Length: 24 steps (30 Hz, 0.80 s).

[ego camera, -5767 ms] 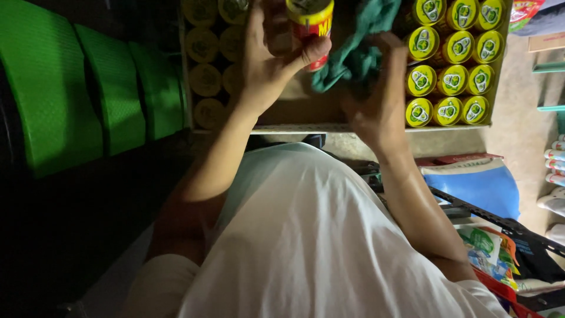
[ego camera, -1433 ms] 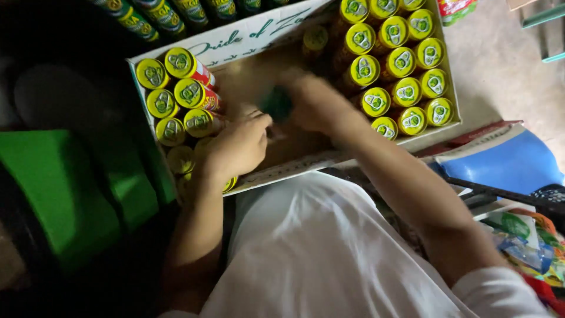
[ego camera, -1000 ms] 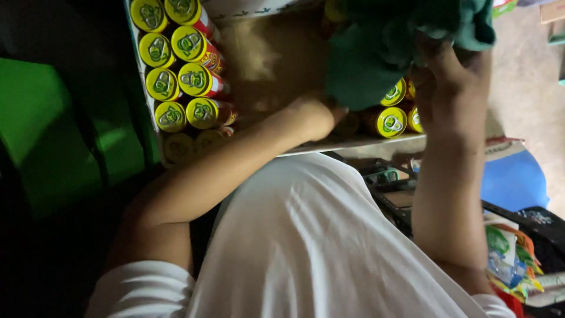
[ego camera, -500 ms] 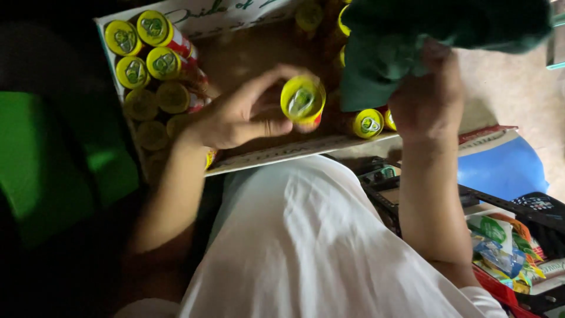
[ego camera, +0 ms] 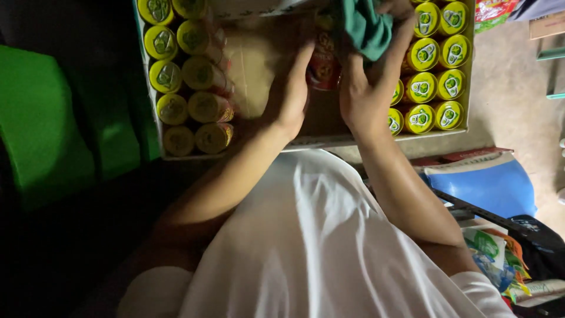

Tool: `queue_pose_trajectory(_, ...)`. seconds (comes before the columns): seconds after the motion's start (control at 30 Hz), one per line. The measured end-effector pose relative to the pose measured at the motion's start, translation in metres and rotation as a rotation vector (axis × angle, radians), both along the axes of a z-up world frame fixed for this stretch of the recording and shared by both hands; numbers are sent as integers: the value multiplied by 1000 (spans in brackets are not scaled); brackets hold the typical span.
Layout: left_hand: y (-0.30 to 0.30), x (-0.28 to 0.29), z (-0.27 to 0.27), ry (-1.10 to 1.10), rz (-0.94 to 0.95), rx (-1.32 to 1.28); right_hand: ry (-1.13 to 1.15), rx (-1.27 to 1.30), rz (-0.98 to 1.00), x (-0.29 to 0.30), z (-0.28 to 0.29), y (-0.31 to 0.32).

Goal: Wiping canned goods with a cloth and organizing them on a storage shelf.

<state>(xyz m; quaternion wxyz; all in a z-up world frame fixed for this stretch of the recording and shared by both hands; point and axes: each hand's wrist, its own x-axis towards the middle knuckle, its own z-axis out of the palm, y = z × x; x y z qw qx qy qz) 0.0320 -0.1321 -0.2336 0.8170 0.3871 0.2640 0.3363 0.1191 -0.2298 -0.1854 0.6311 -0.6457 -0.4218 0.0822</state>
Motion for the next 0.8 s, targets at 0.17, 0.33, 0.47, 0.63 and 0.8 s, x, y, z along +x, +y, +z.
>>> queue_pose_trajectory(0.17,19,0,18,40,34,130,-218,-76,118,-42,76,6)
queue_pose_trajectory(0.33,25,-8,26,-86,57,239,-109,-94,118,-30,47,8)
queue_pose_trajectory(0.47,13,-5,11,-6,-25,374,501,-54,-52,-21,70,39)
queue_pose_trajectory(0.63,34,2,29,-103,35,107,-191,-97,117,-48,90,11)
queue_pose_trajectory(0.8,25,2,7,-122,47,-19,-191,-107,192,-22,65,12)
